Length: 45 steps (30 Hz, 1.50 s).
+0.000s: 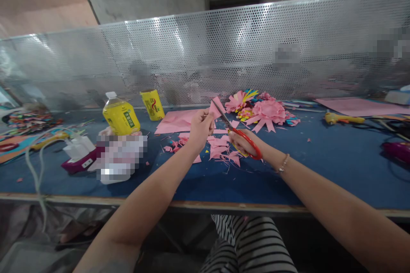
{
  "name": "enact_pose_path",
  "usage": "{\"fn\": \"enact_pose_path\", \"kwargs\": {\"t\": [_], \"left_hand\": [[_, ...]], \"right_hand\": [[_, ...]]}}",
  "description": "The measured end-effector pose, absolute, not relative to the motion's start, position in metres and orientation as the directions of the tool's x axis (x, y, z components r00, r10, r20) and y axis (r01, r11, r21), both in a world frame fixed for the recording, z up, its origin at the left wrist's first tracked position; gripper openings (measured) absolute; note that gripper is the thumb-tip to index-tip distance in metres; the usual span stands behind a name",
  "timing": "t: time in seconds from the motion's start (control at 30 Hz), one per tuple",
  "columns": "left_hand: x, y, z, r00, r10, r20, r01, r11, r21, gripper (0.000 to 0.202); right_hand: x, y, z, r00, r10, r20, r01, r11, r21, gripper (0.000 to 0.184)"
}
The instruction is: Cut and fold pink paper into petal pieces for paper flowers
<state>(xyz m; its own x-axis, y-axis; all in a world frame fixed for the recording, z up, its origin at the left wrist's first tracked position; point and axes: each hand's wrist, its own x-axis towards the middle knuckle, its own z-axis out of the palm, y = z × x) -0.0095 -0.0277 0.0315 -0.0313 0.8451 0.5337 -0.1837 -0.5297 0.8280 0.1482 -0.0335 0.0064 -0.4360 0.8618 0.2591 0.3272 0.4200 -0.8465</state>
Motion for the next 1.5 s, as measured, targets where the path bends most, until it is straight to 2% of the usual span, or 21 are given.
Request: {"fn": "enact_pose_path", "kwargs": {"t": [0.1,0.27,0.5,0.73,1.03,1.5], "left_hand": [[-0.010,-0.027,0.032,-0.033,0.849,0.527,-0.194,-0.523,0.830,0.013],[-0.009,-0.029,0.034,-0.034,0.866,0.500,-0.228,-0.494,0.839,0.013],[-0.008,-0.031,0.034,-0.009,0.879,0.476,-0.233,-0.465,0.854,0.016],[-0.004,-0.035,0.034,0.040,0.894,0.447,-0.234,-0.426,0.874,0.019],[-0.003,-0.037,0.034,0.026,0.902,0.431,-0.279,-0.408,0.869,0.019],[-0.004,-0.038,0.033,0.043,0.911,0.409,-0.239,-0.388,0.890,0.020]], "right_hand": [[0.146,-0.035,0.009,-0.419,0.876,0.240,0.368,0.406,-0.836,0.040],[0.141,-0.037,0.010,-0.328,0.932,0.153,0.387,0.280,-0.878,0.037],[0.139,-0.043,0.012,-0.429,0.902,0.050,0.211,0.154,-0.965,0.039],[0.140,-0.049,0.015,-0.477,0.872,0.113,0.129,0.196,-0.972,0.043],[0.140,-0.047,0.016,-0.495,0.863,0.100,0.147,0.196,-0.969,0.041],[0.137,-0.046,0.015,-0.434,0.898,0.077,0.184,0.172,-0.968,0.041]]}}
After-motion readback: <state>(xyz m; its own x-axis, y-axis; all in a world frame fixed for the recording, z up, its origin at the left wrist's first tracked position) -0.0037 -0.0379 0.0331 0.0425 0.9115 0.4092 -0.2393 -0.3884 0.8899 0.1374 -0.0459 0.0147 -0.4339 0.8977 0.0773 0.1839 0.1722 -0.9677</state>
